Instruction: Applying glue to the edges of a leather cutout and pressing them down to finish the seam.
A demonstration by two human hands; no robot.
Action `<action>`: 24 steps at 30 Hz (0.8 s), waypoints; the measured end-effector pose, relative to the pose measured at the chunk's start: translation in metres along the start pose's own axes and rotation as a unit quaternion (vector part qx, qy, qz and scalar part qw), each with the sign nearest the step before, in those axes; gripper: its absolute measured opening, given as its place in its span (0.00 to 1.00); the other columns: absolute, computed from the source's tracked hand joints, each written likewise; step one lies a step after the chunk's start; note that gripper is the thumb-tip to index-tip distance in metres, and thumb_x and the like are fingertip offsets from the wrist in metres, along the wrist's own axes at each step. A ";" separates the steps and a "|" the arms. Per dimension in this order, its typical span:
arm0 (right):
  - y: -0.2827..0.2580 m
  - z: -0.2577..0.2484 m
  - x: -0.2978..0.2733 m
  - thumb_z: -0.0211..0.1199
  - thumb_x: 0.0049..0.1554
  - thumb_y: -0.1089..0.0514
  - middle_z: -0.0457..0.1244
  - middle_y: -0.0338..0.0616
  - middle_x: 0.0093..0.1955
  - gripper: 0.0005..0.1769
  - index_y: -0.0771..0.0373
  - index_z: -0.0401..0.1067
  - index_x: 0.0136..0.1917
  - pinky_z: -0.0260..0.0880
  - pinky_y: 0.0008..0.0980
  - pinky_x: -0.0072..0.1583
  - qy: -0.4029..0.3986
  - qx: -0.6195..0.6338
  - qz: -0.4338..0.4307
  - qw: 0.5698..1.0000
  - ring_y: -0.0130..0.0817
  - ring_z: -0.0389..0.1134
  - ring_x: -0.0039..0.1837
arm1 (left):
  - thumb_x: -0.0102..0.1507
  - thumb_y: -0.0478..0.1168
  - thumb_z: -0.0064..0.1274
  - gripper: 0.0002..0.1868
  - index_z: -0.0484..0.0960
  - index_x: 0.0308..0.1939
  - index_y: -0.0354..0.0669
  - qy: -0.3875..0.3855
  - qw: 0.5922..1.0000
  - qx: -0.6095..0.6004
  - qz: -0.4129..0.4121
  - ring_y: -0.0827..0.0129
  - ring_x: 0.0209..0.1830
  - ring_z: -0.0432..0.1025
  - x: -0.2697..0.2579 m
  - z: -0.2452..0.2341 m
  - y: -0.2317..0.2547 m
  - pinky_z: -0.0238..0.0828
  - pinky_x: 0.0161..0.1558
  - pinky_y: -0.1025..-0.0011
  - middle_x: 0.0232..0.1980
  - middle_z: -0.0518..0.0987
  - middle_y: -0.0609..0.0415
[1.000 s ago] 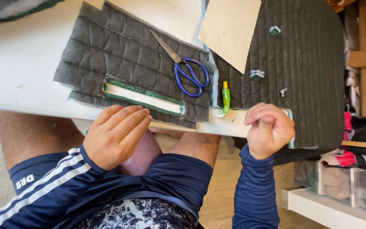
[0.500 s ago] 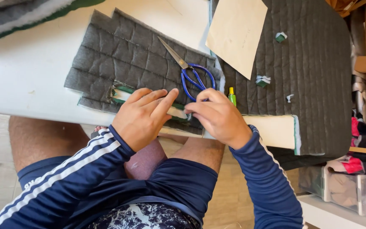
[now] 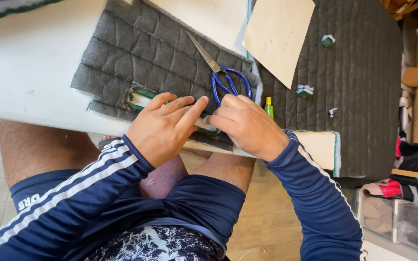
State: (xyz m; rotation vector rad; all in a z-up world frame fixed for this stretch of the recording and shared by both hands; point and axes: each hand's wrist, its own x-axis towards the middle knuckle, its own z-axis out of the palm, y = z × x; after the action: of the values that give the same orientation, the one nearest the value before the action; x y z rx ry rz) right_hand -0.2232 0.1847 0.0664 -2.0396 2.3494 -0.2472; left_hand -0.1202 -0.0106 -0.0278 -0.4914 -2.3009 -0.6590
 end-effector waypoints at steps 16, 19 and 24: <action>0.001 0.002 0.001 0.45 0.71 0.56 0.63 0.31 0.43 0.14 0.52 0.71 0.48 0.64 0.32 0.51 -0.014 -0.029 -0.013 0.999 0.33 0.62 0.51 | 0.67 0.39 0.52 0.23 0.76 0.65 0.33 0.005 1.000 0.011 0.004 0.64 0.57 0.78 -0.001 0.001 -0.001 0.67 0.64 0.62 0.43 0.84 0.50; 0.001 -0.004 -0.002 0.45 0.71 0.59 0.64 0.35 0.43 0.15 0.55 0.70 0.46 0.65 0.33 0.49 -0.001 -0.009 -0.009 1.000 0.37 0.63 0.48 | 0.66 0.39 0.54 0.24 0.75 0.66 0.34 0.005 1.000 0.005 0.002 0.65 0.57 0.78 -0.001 0.000 -0.002 0.67 0.64 0.62 0.43 0.85 0.51; 0.009 0.006 -0.023 0.47 0.70 0.61 0.65 0.36 0.47 0.14 0.56 0.75 0.51 0.65 0.35 0.49 0.054 0.046 0.014 0.997 0.38 0.63 0.47 | 0.65 0.42 0.56 0.27 0.74 0.67 0.37 -0.011 1.000 0.022 -0.003 0.68 0.58 0.77 -0.002 0.003 -0.004 0.65 0.65 0.63 0.43 0.85 0.54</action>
State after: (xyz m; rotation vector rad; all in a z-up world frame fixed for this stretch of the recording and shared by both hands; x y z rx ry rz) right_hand -0.2280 0.2084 0.0569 -1.9973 2.3771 -0.4672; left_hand -0.1221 -0.0125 -0.0323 -0.4742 -2.3326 -0.6084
